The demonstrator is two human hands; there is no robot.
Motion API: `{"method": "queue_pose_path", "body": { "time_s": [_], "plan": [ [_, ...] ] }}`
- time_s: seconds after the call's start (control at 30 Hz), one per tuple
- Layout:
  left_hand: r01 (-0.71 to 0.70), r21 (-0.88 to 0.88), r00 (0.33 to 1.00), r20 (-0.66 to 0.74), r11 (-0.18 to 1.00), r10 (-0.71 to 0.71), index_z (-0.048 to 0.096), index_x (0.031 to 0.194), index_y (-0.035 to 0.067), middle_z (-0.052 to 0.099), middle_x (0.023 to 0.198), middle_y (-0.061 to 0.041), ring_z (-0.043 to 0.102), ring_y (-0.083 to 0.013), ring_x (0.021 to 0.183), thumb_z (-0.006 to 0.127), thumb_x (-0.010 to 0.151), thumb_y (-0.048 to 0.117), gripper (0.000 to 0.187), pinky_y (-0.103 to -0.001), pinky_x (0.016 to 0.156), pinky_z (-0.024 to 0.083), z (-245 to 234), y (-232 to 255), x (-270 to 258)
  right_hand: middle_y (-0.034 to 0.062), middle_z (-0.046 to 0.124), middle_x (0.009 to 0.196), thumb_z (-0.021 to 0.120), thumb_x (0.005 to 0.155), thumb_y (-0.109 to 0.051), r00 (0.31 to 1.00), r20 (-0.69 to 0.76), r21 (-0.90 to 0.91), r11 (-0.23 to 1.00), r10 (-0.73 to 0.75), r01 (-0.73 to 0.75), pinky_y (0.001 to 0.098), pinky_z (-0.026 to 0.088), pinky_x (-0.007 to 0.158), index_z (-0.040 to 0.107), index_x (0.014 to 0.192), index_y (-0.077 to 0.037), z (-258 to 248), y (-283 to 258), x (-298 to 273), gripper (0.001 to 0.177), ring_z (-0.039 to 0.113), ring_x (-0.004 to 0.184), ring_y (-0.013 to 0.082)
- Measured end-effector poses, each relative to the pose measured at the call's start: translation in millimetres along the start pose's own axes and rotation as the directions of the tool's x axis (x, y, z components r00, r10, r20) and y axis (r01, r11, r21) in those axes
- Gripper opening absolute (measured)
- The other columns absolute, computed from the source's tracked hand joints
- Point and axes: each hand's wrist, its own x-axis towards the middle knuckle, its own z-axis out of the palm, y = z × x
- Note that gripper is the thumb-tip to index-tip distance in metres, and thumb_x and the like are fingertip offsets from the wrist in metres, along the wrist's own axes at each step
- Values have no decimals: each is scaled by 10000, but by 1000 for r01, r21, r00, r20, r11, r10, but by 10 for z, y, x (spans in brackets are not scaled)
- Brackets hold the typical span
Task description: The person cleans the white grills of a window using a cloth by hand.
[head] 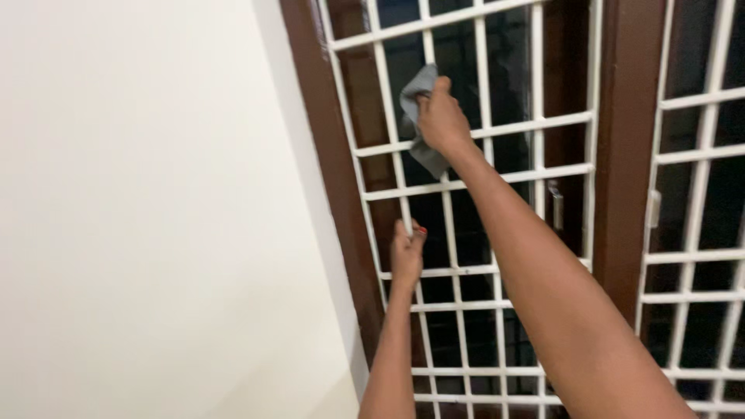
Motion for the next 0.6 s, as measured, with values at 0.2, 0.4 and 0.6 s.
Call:
{"method": "queue_pose_path", "body": {
  "time_s": [0.2,0.4,0.6],
  "plan": [
    [-12,119,1000,-12,993,14,510,1013,77,534,837,-15,501,-119,755,566,1024,124,74,-283,703,437,35,353,-120,355,650,1121,502,1063,-260,995,95,-22,999,43,-41,591,489,876,347,1210,-9,-131,-84,-86,329,637,1030,533],
    [24,105,995,-96,994,-13,518,963,71,554,806,-9,495,-111,721,548,980,80,36,-286,672,422,140,476,-136,352,644,1124,468,1084,-227,993,122,-22,1000,3,0,578,498,876,352,1191,-12,-188,-104,-140,267,649,1024,518],
    [-14,181,987,-157,983,43,519,937,70,526,728,-12,463,-88,636,570,993,98,81,-274,593,393,221,514,-147,273,679,1158,438,995,-17,996,-44,120,989,-83,88,508,530,935,497,1351,-24,-191,-7,-251,361,675,1079,418]
  ]
}}
